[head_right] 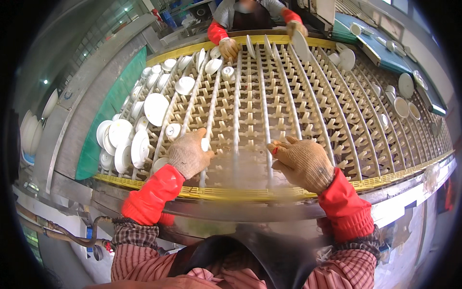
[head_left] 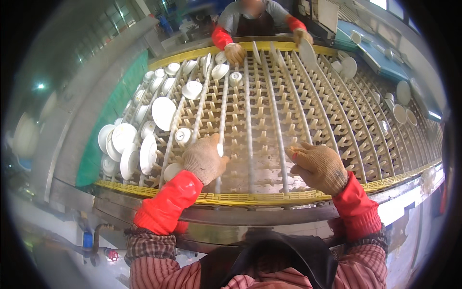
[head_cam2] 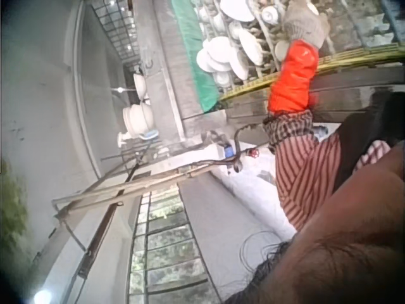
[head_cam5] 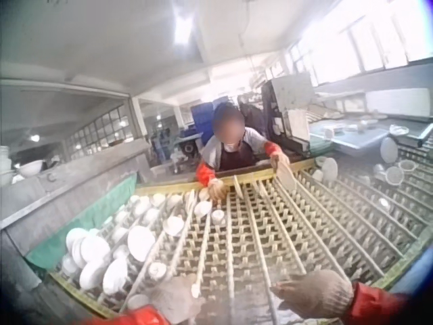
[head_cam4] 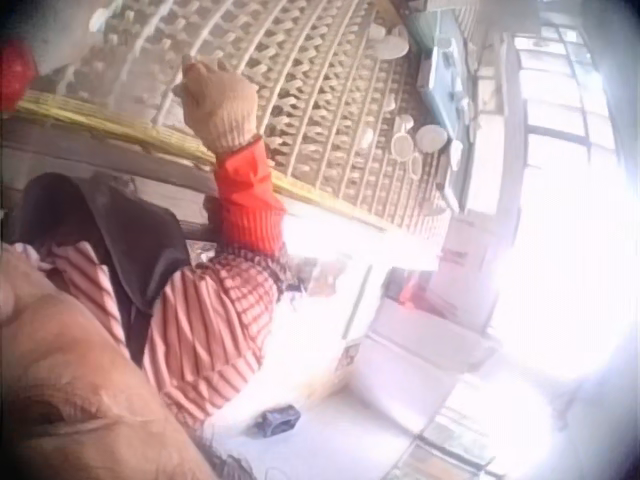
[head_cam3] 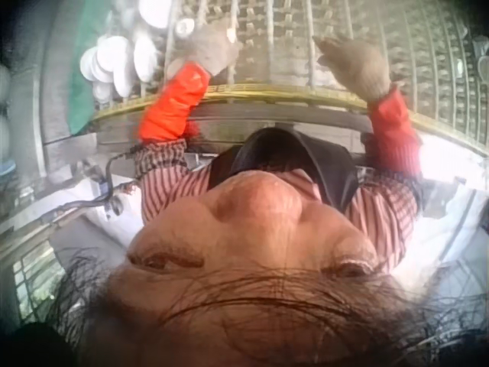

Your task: The person sorts white ceramic bowls and plates on a rotating conveyor belt, picking up items and placing them into designated slots. The person wears red gloves and a pink jacket while working alongside another person.

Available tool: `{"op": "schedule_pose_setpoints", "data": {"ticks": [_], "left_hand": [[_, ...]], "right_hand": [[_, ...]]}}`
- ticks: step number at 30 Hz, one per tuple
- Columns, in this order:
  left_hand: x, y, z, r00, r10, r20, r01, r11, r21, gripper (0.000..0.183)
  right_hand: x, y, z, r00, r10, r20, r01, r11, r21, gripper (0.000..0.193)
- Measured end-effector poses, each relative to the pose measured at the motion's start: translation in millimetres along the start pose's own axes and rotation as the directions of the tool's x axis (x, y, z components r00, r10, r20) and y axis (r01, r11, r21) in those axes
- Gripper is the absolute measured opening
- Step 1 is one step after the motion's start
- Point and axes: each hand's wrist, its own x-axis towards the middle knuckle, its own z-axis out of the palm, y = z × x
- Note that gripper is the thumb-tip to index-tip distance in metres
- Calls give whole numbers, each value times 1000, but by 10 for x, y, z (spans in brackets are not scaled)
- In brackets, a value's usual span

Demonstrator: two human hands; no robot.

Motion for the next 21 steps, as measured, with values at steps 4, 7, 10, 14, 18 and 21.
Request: {"op": "schedule_pose_setpoints", "data": {"ticks": [4,7,10,14,18,21], "left_hand": [[131,96,196,992,-68,-109,71,997,20,40],[312,-437,517,927,6,-376,2,1000,21,39],[494,-532,382,947,-35,-320,7,996,-87,40],[603,-538,230,855,27,-518,-112,985,-134,52],[581,-859,675,967,205,-154,-181,971,157,62],[444,-603,589,980,135,-144,-142,989,-39,55]], "right_hand": [[-103,254,39,999,35,21,-35,999,24,33],[-112,406,152,998,53,-14,-52,998,43,34],[-205,588,59,980,193,57,-193,981,-1,30],[-324,833,60,975,207,-84,-206,978,24,25],[-221,745,-176,954,298,10,-298,954,-18,41],[-458,702,-795,862,501,-80,-504,863,-35,66]]}}
